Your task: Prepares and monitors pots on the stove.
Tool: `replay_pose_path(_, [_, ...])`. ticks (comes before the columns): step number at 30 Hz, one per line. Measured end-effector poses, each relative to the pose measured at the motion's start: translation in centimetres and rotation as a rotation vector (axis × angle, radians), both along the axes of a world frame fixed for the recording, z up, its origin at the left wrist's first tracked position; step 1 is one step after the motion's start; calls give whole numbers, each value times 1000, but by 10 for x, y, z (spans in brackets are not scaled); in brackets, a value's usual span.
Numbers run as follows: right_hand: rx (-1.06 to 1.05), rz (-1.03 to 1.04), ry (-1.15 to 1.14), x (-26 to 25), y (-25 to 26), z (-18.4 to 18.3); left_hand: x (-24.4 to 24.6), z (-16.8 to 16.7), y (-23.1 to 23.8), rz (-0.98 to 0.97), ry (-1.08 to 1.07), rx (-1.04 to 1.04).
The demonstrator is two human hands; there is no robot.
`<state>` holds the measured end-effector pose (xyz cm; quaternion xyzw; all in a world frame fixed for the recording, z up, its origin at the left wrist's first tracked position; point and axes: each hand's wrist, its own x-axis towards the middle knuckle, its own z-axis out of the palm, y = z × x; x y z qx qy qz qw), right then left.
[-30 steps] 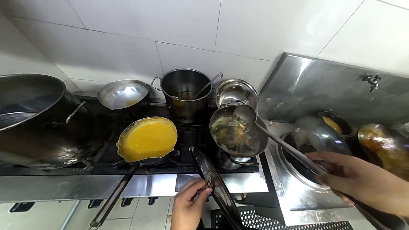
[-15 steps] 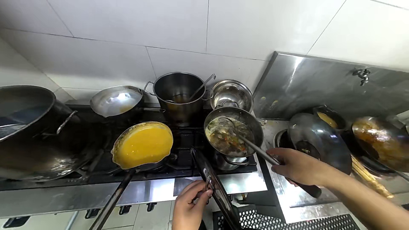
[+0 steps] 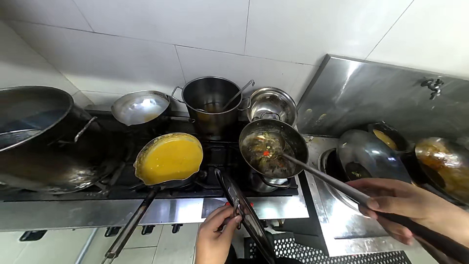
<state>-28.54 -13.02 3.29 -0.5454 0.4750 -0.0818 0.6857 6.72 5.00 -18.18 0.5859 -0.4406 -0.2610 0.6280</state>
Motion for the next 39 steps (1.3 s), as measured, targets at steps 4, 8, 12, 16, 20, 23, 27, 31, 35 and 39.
replay_pose_path(4, [-215, -8, 151, -4, 8, 9, 0, 1, -2, -7, -8, -9])
replay_pose_path(8, [-424, 26, 347, -5, 17, 10, 1, 3, -5, -30, -29, -18])
replay_pose_path(12, [-612, 62, 579, -7, 20, 3, 0, 5, -9, -38, -49, -26])
replay_pose_path(16, [-838, 221, 785, -1, 12, -10, 0, 6, -12, -53, -61, -22])
replay_pose_path(20, [-937, 464, 944, 28, 4, -17, -1, 8, -15, -64, -71, -2])
replay_pose_path(23, [-881, 662, 1009, 46, 0, -16, -3, 12, -16, -79, -74, -8])
replay_pose_path(27, [-942, 660, 903, 23, -3, 3, -3, 17, -14, -77, -90, -10])
replay_pose_path(31, [-1015, 569, 786, -13, 18, 31, 2, 22, -11, -45, -131, -15])
replay_pose_path(35, [-1109, 419, 649, -36, 34, 16, 7, 38, -15, -19, -180, -30])
replay_pose_path(39, [-1048, 329, 497, -48, 44, -50, 18, 60, -28, 21, -277, -58])
